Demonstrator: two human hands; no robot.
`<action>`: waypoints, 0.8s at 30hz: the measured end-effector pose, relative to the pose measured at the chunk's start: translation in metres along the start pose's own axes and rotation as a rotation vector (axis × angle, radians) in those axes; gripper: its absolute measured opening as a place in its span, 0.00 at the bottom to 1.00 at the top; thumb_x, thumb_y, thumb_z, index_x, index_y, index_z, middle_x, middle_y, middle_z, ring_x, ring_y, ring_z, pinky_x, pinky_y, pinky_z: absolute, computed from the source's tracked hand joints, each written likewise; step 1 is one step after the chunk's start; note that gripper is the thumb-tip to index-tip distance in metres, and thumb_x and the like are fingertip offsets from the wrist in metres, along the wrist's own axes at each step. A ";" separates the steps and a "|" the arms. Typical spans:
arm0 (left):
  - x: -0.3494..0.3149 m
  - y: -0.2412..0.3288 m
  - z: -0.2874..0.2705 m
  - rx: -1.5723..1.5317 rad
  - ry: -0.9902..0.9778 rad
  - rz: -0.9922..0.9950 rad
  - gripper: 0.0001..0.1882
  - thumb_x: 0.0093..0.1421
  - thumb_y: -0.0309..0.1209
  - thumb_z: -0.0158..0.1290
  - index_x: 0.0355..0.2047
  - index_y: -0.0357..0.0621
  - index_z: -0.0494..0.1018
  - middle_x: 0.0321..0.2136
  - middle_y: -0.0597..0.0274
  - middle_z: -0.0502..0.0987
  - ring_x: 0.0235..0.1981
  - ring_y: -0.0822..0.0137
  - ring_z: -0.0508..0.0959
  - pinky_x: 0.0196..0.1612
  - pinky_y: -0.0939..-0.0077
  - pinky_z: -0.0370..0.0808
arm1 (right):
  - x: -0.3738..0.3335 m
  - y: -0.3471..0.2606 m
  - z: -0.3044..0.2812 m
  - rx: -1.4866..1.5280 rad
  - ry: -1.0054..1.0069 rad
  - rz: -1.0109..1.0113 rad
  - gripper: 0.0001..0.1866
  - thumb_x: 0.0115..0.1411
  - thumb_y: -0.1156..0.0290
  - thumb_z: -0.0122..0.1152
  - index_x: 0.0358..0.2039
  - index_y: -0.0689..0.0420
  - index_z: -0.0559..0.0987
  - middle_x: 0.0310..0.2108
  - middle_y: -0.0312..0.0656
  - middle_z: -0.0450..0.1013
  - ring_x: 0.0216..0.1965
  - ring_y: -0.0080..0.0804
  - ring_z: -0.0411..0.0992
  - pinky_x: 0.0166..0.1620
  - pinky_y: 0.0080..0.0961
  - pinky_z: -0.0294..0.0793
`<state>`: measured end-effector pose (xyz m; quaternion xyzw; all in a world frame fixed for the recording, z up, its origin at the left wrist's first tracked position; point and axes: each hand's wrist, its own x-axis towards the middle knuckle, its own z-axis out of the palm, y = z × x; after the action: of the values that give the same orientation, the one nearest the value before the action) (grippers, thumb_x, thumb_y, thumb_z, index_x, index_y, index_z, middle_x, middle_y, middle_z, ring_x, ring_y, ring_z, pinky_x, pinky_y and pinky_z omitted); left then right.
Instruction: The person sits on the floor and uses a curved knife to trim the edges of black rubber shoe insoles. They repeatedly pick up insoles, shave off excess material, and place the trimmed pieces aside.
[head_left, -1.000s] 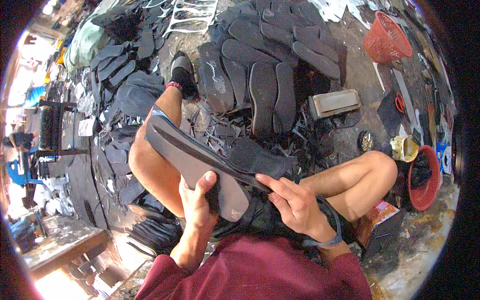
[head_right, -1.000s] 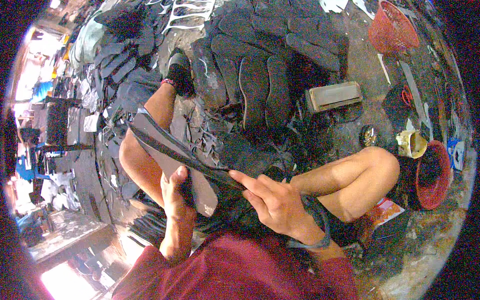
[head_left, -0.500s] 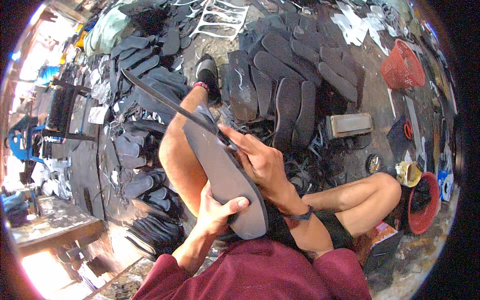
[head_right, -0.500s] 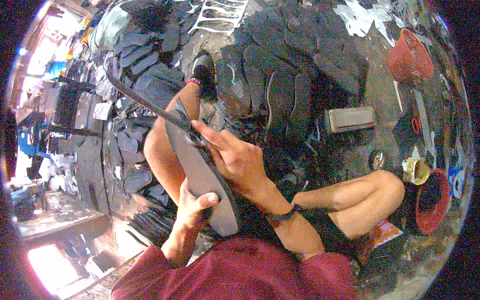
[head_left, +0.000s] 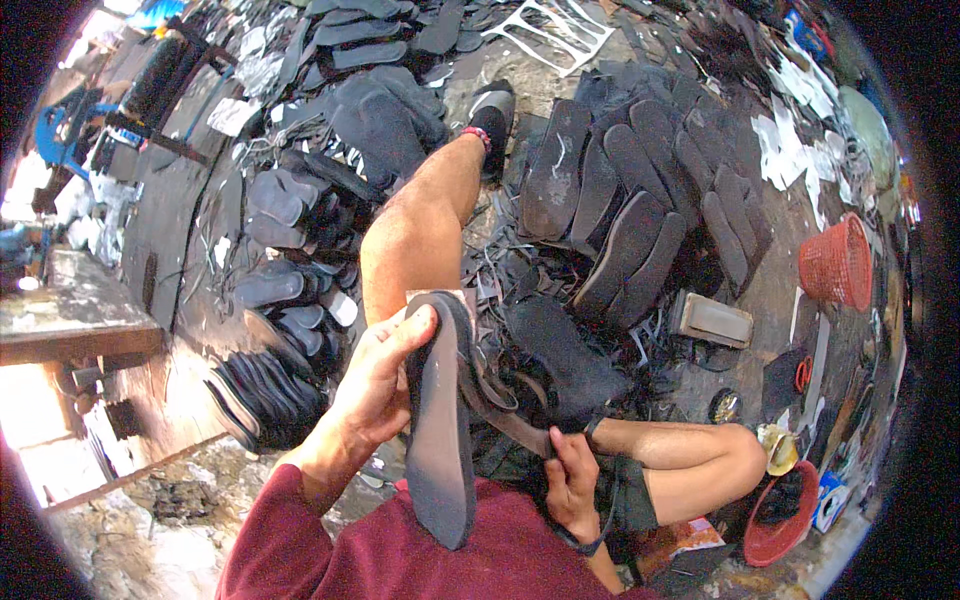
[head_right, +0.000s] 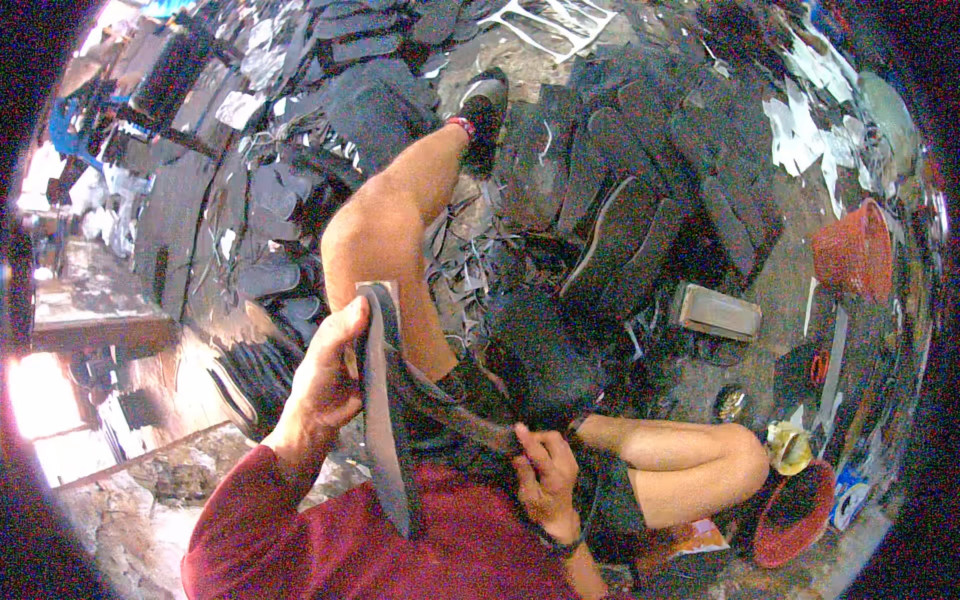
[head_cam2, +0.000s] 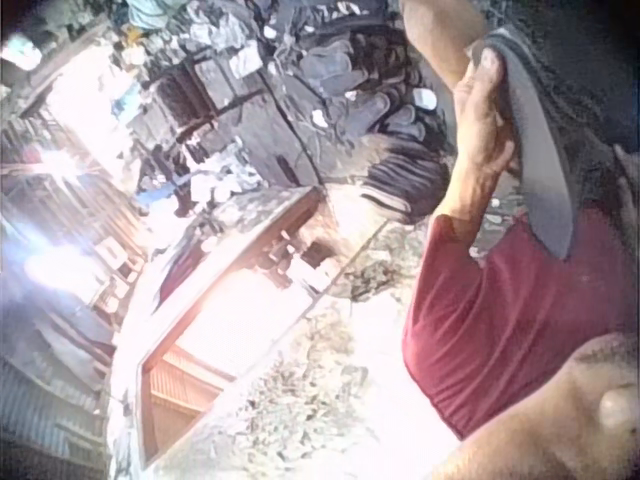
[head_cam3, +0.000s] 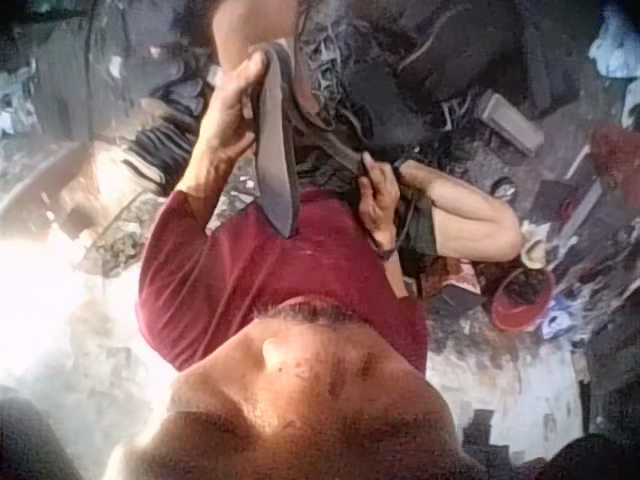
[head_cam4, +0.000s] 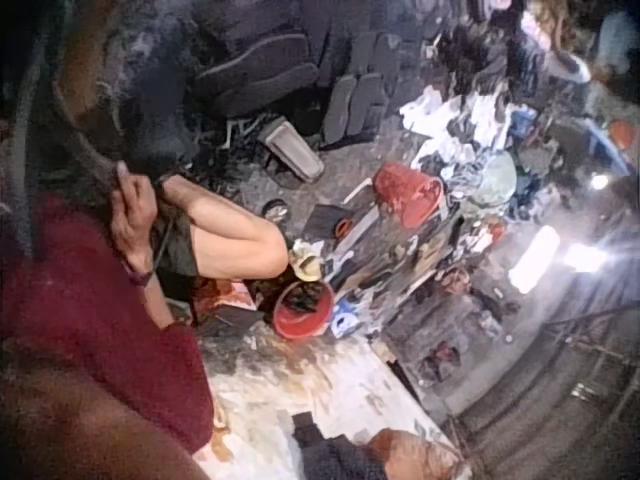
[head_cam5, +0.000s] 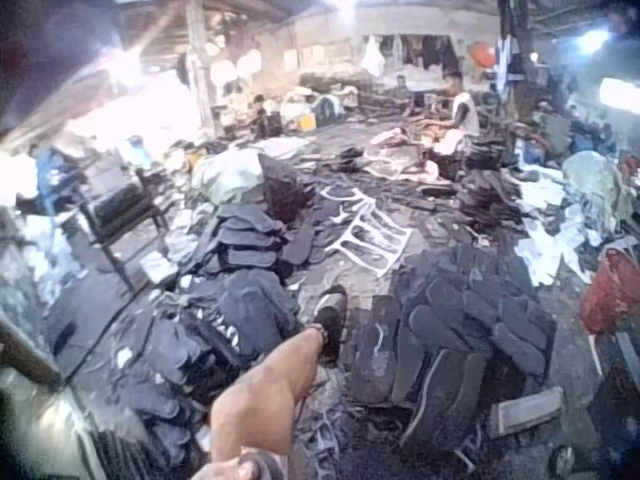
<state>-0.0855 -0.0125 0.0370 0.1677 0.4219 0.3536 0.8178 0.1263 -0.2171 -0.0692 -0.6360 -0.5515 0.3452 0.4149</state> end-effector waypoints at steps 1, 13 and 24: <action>-0.001 0.000 -0.001 0.018 -0.004 -0.016 0.17 0.63 0.37 0.60 0.49 0.42 0.76 0.40 0.66 0.81 0.38 0.73 0.80 0.44 0.74 0.78 | -0.004 0.004 -0.001 -0.024 0.002 -0.002 0.22 0.58 0.71 0.61 0.55 0.53 0.79 0.34 0.45 0.74 0.35 0.45 0.73 0.39 0.38 0.74; 0.010 0.003 0.001 0.315 -0.039 -0.052 0.15 0.57 0.29 0.67 0.44 0.38 0.79 0.36 0.62 0.83 0.36 0.74 0.81 0.42 0.76 0.78 | 0.143 -0.054 -0.062 -0.253 -0.291 -0.239 0.24 0.60 0.70 0.62 0.58 0.49 0.77 0.24 0.41 0.71 0.21 0.40 0.71 0.26 0.35 0.73; 0.010 0.002 -0.008 0.305 0.010 0.089 0.14 0.57 0.30 0.67 0.41 0.38 0.79 0.35 0.63 0.83 0.34 0.74 0.80 0.40 0.77 0.78 | 0.192 -0.089 -0.073 -0.320 -0.502 -0.290 0.25 0.61 0.70 0.61 0.60 0.47 0.74 0.25 0.40 0.72 0.21 0.42 0.72 0.26 0.40 0.74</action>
<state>-0.0887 -0.0035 0.0281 0.3068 0.4670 0.3223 0.7641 0.1846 -0.0340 0.0460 -0.5031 -0.7687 0.3373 0.2056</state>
